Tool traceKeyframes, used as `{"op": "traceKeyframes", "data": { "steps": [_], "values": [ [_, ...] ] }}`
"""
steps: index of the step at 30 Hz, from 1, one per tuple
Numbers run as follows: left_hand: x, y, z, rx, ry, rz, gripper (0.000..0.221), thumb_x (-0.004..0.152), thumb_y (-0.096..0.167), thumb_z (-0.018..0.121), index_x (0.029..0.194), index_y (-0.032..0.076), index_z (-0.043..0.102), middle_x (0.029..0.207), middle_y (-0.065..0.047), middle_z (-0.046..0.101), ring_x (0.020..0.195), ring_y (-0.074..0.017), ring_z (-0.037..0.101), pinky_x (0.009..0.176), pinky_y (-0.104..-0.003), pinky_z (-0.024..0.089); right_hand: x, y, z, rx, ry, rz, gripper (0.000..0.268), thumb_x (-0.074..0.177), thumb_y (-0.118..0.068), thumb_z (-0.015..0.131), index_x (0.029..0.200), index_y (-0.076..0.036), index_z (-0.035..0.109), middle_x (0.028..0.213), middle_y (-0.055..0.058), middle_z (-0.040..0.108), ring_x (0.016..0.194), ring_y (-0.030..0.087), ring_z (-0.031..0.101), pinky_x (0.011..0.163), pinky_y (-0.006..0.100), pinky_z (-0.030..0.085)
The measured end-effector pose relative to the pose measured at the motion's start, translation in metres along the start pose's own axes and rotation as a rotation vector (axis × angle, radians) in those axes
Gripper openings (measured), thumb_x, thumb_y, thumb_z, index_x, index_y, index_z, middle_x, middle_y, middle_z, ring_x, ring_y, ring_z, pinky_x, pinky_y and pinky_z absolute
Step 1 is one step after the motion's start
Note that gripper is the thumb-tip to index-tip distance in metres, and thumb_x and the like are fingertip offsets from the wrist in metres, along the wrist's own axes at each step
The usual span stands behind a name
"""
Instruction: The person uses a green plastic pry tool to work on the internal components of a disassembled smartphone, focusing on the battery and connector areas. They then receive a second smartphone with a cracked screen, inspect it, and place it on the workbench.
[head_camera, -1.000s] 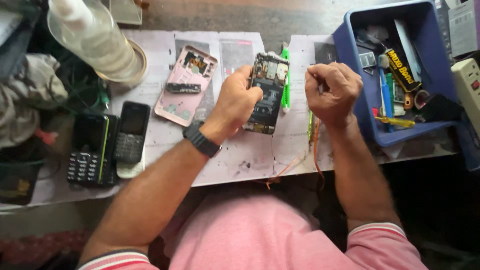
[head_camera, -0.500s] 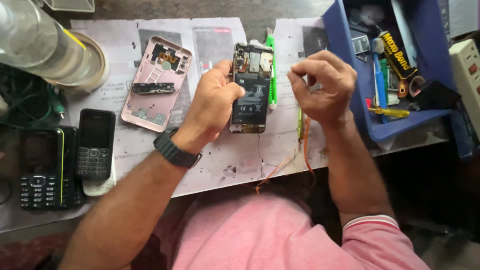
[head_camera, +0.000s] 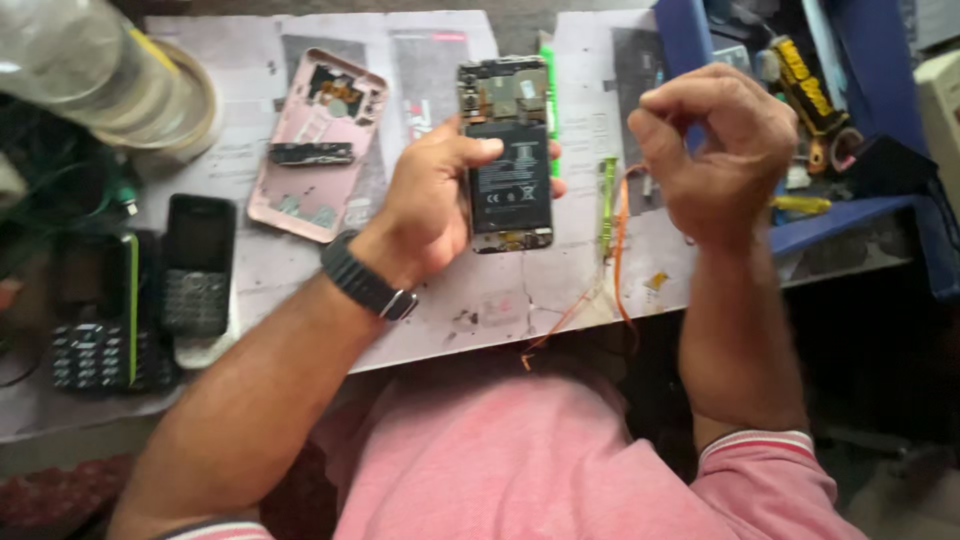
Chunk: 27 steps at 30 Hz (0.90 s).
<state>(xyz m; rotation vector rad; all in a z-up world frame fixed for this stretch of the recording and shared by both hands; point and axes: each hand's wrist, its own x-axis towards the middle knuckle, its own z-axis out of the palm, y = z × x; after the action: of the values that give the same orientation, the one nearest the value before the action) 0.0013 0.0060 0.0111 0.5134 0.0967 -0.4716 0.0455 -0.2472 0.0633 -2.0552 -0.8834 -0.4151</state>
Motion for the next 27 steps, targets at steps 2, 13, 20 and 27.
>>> {"op": "traceKeyframes", "data": {
  "steps": [2, 13, 20, 27],
  "values": [
    [0.0, 0.0, 0.003, 0.011, 0.018, 0.02, 0.04, 0.093, 0.006, 0.046, 0.131, -0.003, 0.048, 0.115, -0.024, 0.069, 0.098, -0.0381, 0.073, 0.089, -0.051, 0.062, -0.003, -0.027, -0.028, -0.146, -0.121, 0.113, 0.015, 0.098, 0.006, 0.081, 0.106, 0.004, 0.069, 0.099, 0.013, 0.071, 0.075, 0.013, 0.066, 0.066, 0.025, 0.052],
    [0.002, -0.002, 0.0, 0.145, 0.066, 0.097, 0.041, 0.091, 0.003, 0.046, 0.131, -0.004, 0.046, 0.11, -0.024, 0.067, 0.091, -0.0331, 0.072, 0.082, -0.047, 0.064, -0.019, -0.048, -0.007, -0.297, -0.366, 0.328, 0.022, 0.092, -0.008, 0.076, 0.113, -0.002, 0.071, 0.099, 0.015, 0.072, 0.082, 0.028, 0.071, 0.07, 0.036, 0.056],
    [-0.004, 0.006, 0.008, 0.318, 0.181, 0.079, 0.033, 0.091, 0.008, 0.053, 0.122, -0.003, 0.059, 0.101, -0.018, 0.074, 0.078, -0.0247, 0.073, 0.068, -0.039, 0.063, 0.013, -0.024, 0.027, -0.321, -0.377, 0.511, 0.037, 0.092, -0.021, 0.075, 0.124, -0.006, 0.064, 0.092, 0.014, 0.074, 0.084, 0.03, 0.072, 0.075, 0.043, 0.056],
    [-0.002, 0.008, 0.017, 0.326, 0.196, 0.052, 0.035, 0.087, 0.005, 0.053, 0.12, -0.004, 0.062, 0.099, -0.016, 0.075, 0.077, -0.0239, 0.074, 0.069, -0.038, 0.064, 0.033, -0.026, 0.049, -0.422, -0.433, 0.466, 0.051, 0.081, -0.019, 0.072, 0.13, -0.012, 0.064, 0.088, 0.018, 0.072, 0.086, 0.04, 0.069, 0.077, 0.051, 0.053]
  ]
}}
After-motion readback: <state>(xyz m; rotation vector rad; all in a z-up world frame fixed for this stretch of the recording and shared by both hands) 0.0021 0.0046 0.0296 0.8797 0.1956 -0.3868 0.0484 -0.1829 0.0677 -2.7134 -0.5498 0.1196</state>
